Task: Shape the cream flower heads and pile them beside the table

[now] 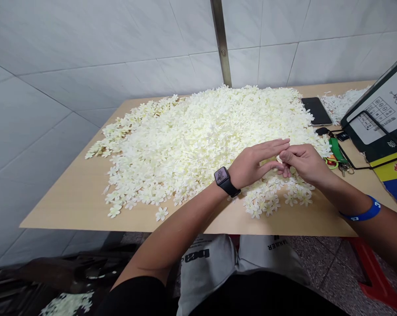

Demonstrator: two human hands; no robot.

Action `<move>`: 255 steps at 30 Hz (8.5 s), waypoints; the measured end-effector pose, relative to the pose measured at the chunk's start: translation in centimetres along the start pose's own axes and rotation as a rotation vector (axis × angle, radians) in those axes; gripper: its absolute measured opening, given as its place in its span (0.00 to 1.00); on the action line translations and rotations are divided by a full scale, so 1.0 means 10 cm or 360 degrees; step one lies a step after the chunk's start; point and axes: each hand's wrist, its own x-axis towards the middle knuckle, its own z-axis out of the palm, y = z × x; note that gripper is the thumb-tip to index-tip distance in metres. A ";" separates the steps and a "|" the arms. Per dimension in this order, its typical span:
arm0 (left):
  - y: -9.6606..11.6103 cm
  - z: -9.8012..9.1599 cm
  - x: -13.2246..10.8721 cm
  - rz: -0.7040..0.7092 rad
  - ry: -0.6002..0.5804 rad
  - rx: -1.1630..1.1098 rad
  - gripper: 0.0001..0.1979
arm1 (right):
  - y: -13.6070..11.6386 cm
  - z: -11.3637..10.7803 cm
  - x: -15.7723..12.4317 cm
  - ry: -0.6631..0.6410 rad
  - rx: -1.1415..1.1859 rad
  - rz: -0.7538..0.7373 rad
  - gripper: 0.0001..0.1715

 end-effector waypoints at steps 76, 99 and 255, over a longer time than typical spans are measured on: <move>0.19 -0.03 0.06 -0.0599 0.0012 -0.0094 0.26 | 0.01 0.03 -0.02 0.0062 -0.0550 -0.0317 0.31; 0.29 0.27 0.05 -0.0748 0.0486 -0.0202 0.30 | -0.04 0.27 -0.10 0.0326 -0.0437 -0.0326 0.33; 0.02 0.13 0.01 -0.0390 0.0706 0.0062 0.04 | 0.22 0.14 0.04 0.0608 -0.0072 -0.0317 0.12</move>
